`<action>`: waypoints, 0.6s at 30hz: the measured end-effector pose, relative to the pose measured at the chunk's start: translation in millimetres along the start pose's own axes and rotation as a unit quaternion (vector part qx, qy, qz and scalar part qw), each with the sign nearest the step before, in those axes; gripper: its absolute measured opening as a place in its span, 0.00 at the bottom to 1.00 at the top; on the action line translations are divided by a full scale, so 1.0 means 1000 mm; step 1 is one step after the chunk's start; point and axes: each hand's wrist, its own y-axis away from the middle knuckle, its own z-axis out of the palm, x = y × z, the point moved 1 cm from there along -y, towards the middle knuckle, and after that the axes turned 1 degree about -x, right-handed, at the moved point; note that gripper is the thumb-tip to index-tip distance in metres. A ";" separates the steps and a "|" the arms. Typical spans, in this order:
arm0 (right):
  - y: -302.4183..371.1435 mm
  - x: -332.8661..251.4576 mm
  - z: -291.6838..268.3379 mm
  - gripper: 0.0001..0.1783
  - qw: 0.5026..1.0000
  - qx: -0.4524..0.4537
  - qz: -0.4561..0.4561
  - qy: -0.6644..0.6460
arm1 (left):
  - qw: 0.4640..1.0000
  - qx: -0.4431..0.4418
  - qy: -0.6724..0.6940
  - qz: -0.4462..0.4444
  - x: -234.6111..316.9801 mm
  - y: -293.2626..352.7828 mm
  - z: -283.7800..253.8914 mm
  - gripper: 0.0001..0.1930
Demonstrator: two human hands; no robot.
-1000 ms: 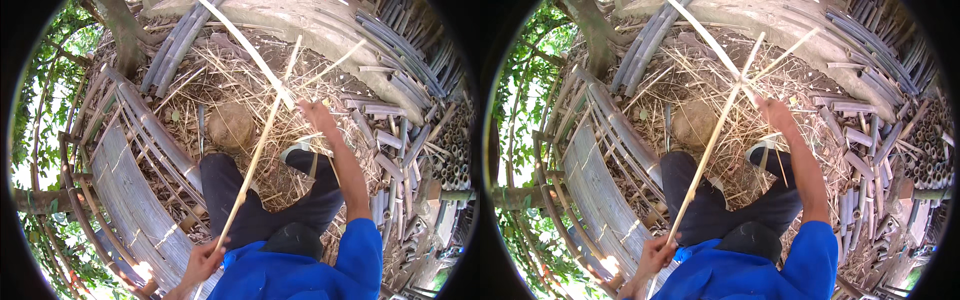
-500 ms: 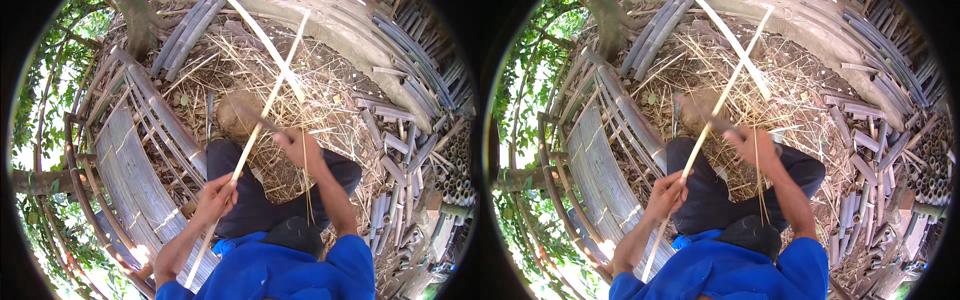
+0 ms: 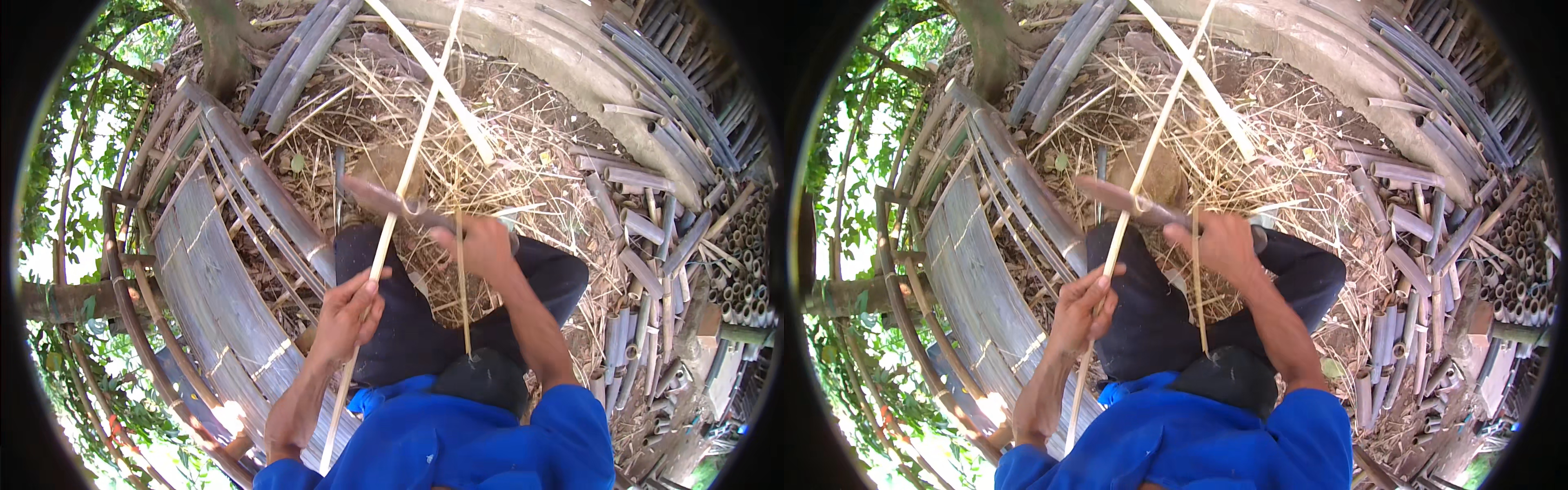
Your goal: The person uses a large knife to shave and split long strips of bamboo while sitting on the ground near a bamboo structure.
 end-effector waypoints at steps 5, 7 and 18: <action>0.013 -0.020 0.001 0.32 0.994 -0.064 -0.081 -0.022 | 0.998 0.025 0.049 -0.037 0.002 0.002 -0.002 0.19; -0.015 0.018 -0.004 0.34 0.999 0.029 0.027 0.023 | 0.999 0.001 -0.014 -0.030 -0.006 0.006 -0.002 0.18; 0.010 -0.019 0.002 0.35 0.995 -0.093 -0.030 -0.003 | 0.997 0.046 -0.008 -0.054 -0.014 0.019 -0.002 0.16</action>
